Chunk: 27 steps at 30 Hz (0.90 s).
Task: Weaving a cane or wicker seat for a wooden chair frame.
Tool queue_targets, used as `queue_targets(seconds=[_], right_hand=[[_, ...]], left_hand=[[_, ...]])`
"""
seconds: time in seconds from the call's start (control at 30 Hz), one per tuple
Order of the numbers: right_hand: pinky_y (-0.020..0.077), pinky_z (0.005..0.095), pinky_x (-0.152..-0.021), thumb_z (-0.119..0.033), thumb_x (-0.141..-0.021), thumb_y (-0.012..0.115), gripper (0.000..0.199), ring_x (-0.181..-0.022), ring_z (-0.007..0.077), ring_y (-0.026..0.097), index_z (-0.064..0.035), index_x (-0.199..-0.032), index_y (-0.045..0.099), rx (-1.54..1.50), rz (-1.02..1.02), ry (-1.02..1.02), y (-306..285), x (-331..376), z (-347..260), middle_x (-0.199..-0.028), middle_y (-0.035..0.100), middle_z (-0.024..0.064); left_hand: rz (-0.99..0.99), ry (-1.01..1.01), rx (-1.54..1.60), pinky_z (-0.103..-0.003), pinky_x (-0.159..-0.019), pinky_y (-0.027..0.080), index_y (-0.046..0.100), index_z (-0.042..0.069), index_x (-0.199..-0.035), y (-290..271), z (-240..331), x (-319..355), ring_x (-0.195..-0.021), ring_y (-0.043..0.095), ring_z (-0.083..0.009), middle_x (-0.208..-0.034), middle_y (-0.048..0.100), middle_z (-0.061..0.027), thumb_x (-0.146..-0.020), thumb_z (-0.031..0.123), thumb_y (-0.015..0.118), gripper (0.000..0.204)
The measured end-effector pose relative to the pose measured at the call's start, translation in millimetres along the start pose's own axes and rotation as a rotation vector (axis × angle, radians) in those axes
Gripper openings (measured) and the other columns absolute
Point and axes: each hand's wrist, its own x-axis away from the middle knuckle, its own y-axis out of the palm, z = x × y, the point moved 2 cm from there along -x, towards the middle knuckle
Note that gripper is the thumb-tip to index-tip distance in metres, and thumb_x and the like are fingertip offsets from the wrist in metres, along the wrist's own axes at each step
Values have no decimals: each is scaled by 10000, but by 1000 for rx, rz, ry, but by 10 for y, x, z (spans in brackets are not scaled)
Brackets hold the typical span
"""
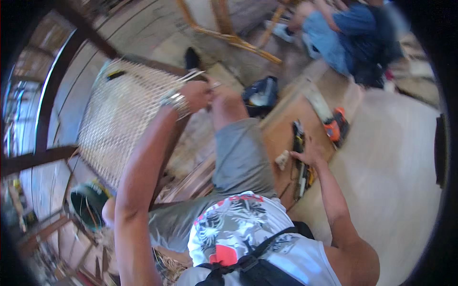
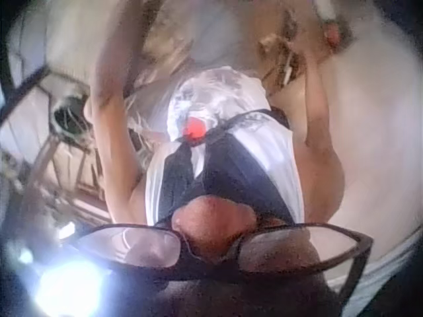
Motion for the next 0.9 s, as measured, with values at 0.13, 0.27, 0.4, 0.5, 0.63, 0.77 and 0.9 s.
queue_targets(seconds=[0.13,0.27,0.4,0.5,0.63,0.77,0.9], right_hand=[[386,470,-1100,-487,-626,875,1223,-1266,431,486,-16,-1550,227,-47,-36,-115,49,-238,151,-1372,472,276],[423,430,-1068,-328,-594,865,1113,-1231,406,518,-3,-1505,315,-76,-39,-241,-166,-391,464,-1284,517,257],[462,388,-1008,-271,-658,803,956,-1125,325,588,17,-1469,385,-221,71,-285,-472,-426,725,-1269,568,221],[479,332,-962,-235,-710,748,855,-1048,230,615,15,-1455,412,-919,-284,-139,-1116,118,-213,-1234,603,151],[471,315,-956,-246,-793,723,760,-1104,170,587,17,-1441,427,-914,-732,-553,-1299,461,-1482,-1152,616,83],[478,312,-927,-317,-797,738,746,-1067,175,605,27,-1404,475,-646,-602,-823,-1092,447,-2383,-1146,638,131],[456,298,-890,-251,-798,731,692,-956,142,554,17,-1392,499,-605,-632,-756,-1078,326,-2771,-1005,598,54]], left_hand=[[-391,-168,-23,-388,-583,538,731,17,-911,-305,413,-22,-600,680,-236,-762,725,-135,-899,188,638,195],[-490,-110,20,-359,-533,528,758,48,-831,-368,222,115,-534,655,-181,-709,737,-50,-850,197,691,165],[-341,58,-5,-414,-692,526,744,29,-919,-490,218,190,-718,690,-265,-803,736,-113,-846,245,722,229],[-305,124,84,-424,-746,514,736,39,-955,-567,357,263,-788,683,-301,-836,723,-144,-834,242,740,236],[-286,117,73,-403,-728,516,736,45,-956,-473,407,284,-791,687,-284,-828,718,-139,-810,210,755,221],[-227,141,108,-396,-721,518,735,40,-949,-463,491,285,-790,690,-276,-835,723,-138,-797,172,751,202],[-168,163,116,-393,-707,519,732,34,-945,-542,513,349,-761,688,-272,-811,719,-136,-793,168,750,203]])
